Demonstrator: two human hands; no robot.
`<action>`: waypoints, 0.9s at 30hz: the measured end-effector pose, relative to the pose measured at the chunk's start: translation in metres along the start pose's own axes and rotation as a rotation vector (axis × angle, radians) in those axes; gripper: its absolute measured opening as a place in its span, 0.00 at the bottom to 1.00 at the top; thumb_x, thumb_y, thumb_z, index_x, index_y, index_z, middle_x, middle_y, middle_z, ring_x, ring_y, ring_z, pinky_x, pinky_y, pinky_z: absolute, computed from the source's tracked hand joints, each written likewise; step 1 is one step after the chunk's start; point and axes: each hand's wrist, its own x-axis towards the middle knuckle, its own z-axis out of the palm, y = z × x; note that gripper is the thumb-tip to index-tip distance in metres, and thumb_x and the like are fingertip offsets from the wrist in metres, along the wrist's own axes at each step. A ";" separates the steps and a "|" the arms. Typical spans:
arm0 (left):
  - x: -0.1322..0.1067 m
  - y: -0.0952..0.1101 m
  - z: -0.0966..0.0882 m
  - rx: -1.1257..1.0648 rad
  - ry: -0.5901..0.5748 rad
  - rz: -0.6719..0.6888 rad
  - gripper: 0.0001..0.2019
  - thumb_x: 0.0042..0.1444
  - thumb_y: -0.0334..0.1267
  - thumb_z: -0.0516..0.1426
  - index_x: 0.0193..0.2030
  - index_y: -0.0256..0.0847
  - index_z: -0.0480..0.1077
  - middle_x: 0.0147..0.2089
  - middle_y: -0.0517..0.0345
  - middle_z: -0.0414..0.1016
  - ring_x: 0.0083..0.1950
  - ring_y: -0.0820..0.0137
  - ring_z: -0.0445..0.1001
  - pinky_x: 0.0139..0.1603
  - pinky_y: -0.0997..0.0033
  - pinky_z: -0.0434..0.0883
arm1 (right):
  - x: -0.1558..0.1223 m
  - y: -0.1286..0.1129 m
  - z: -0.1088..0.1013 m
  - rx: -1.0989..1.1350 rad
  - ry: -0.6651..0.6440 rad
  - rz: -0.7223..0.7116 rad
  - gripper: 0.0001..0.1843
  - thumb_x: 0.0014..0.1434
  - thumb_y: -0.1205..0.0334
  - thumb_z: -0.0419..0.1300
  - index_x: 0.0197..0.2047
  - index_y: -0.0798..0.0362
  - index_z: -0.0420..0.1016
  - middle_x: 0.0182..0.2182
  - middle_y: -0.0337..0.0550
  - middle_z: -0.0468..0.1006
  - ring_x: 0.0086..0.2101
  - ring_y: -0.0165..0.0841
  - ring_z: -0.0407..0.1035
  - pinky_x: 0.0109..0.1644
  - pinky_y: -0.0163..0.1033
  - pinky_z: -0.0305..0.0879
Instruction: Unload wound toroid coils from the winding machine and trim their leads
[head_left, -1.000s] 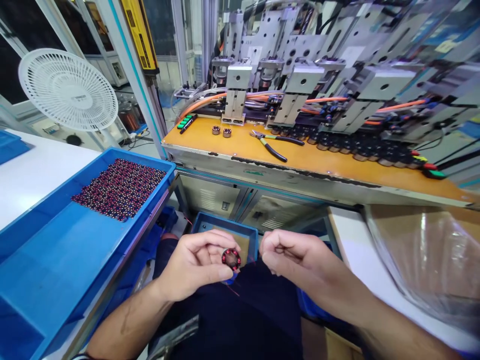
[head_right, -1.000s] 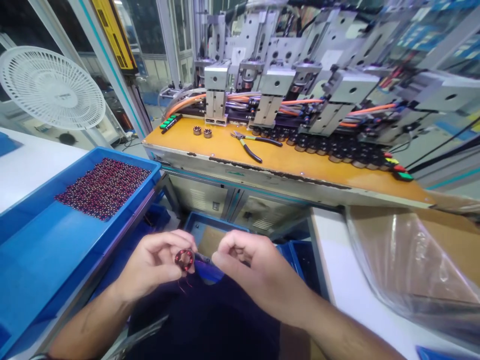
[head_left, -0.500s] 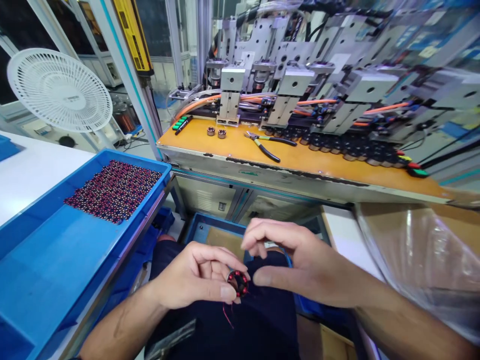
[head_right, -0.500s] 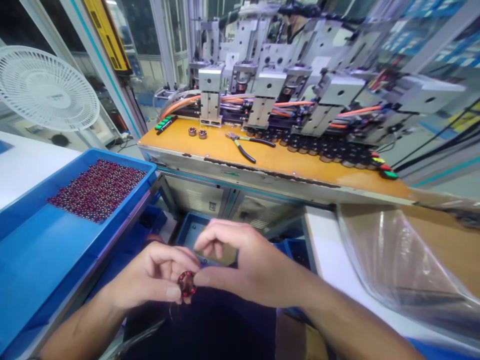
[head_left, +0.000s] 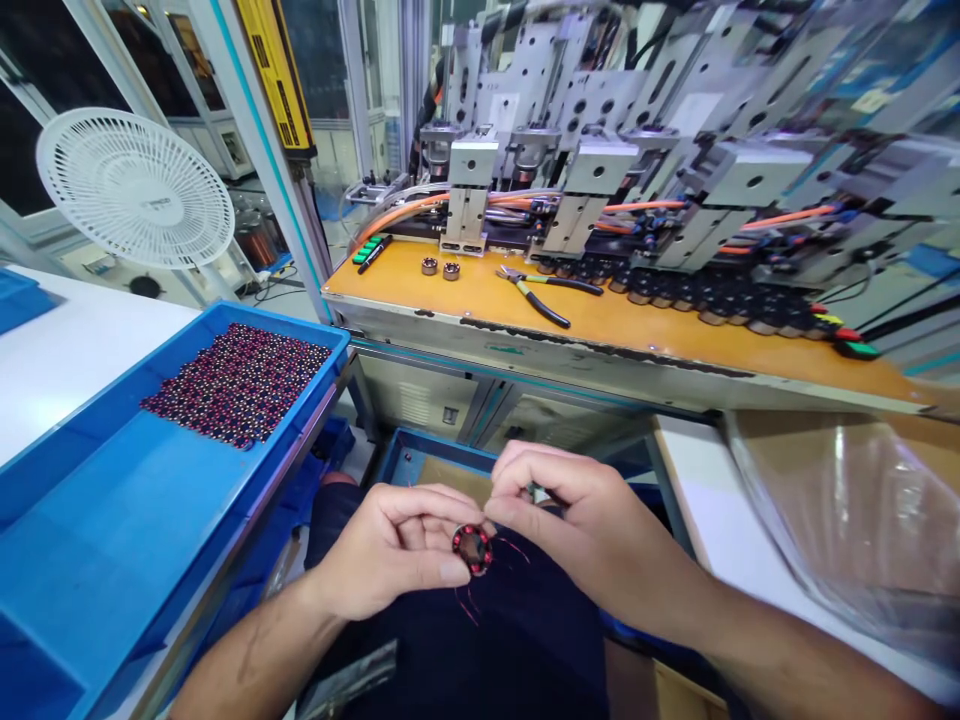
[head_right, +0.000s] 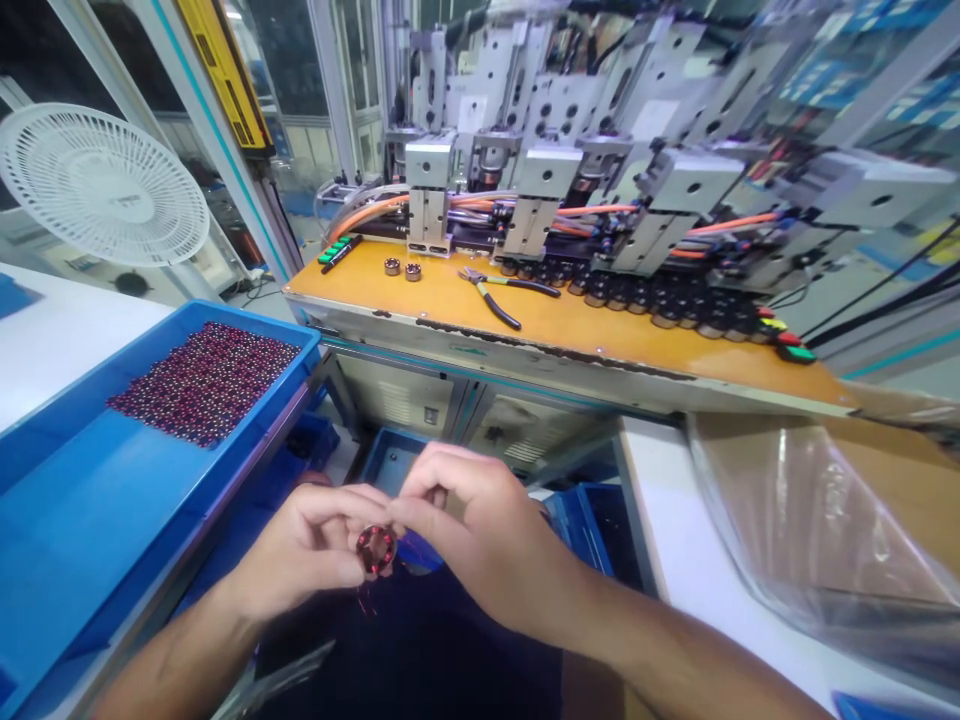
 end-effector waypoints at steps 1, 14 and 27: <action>0.000 -0.001 0.000 -0.008 0.007 0.031 0.16 0.44 0.34 0.71 0.43 0.43 0.82 0.44 0.51 0.80 0.34 0.75 0.76 0.35 0.78 0.74 | -0.003 -0.002 -0.001 0.006 0.008 0.045 0.14 0.63 0.62 0.60 0.25 0.52 0.70 0.26 0.36 0.71 0.30 0.28 0.65 0.34 0.33 0.59; 0.000 -0.004 0.001 -0.031 -0.043 0.064 0.13 0.45 0.30 0.70 0.40 0.40 0.82 0.41 0.54 0.75 0.34 0.78 0.74 0.35 0.80 0.73 | -0.009 -0.019 -0.003 -0.077 -0.161 0.207 0.12 0.64 0.62 0.57 0.28 0.51 0.75 0.25 0.33 0.74 0.27 0.26 0.64 0.30 0.31 0.56; 0.003 -0.011 0.001 -0.136 -0.123 0.109 0.20 0.40 0.30 0.73 0.43 0.46 0.82 0.42 0.56 0.71 0.35 0.76 0.75 0.35 0.78 0.74 | -0.024 -0.013 0.006 0.048 -0.075 0.079 0.12 0.65 0.60 0.58 0.30 0.50 0.75 0.26 0.31 0.74 0.28 0.23 0.67 0.33 0.29 0.59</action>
